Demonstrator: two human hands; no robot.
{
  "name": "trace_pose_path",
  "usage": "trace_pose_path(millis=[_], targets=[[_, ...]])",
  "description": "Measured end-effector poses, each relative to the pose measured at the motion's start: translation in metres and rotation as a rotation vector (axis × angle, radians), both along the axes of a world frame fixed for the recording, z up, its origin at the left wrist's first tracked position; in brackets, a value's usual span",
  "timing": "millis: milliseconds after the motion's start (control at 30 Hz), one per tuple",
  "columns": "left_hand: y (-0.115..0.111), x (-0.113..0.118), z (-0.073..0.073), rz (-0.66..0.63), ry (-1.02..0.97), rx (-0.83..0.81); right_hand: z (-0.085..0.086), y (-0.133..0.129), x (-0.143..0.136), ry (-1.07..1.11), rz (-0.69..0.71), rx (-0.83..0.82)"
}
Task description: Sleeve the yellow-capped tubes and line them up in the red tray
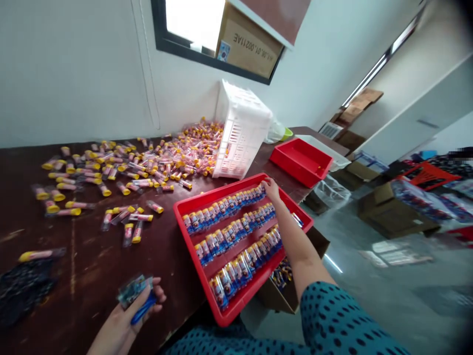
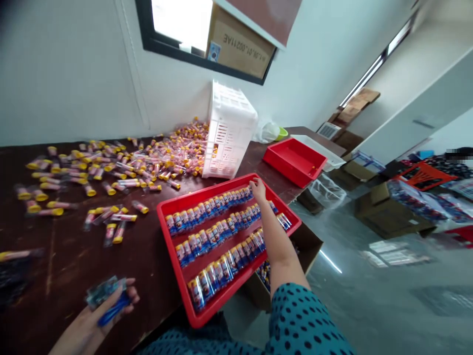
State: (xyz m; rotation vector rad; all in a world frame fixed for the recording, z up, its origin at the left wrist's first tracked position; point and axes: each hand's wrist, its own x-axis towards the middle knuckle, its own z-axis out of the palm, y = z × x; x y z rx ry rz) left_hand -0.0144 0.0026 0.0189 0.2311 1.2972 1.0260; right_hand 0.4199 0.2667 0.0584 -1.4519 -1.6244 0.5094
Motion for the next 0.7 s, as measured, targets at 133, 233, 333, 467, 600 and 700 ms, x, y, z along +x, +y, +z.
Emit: trace_pose_path(millis=[133, 233, 333, 467, 600, 700], targets=[[-0.004, 0.000, -0.004, 0.022, 0.020, 0.023, -0.006, 0.014, 0.021, -0.042, -0.157, -0.077], [-0.007, 0.004, -0.004, 0.016, 0.079, 0.057, -0.011, 0.025, 0.004, -0.065, -0.184, -0.077], [-0.008, 0.006, -0.004, 0.019, 0.088, 0.145, -0.017, 0.037, -0.056, -0.074, -0.092, -0.048], [-0.004, 0.002, -0.003, 0.041, 0.008, 0.227, -0.037, 0.016, -0.202, -0.094, 0.293, -0.051], [-0.003, -0.008, 0.006, 0.110, -0.075, 0.227, -0.059, -0.037, -0.336, -0.532, 0.845, -0.011], [-0.008, -0.022, 0.009, 0.155, -0.015, 0.224, -0.070, -0.061, -0.381, -0.618, 0.903, -0.032]])
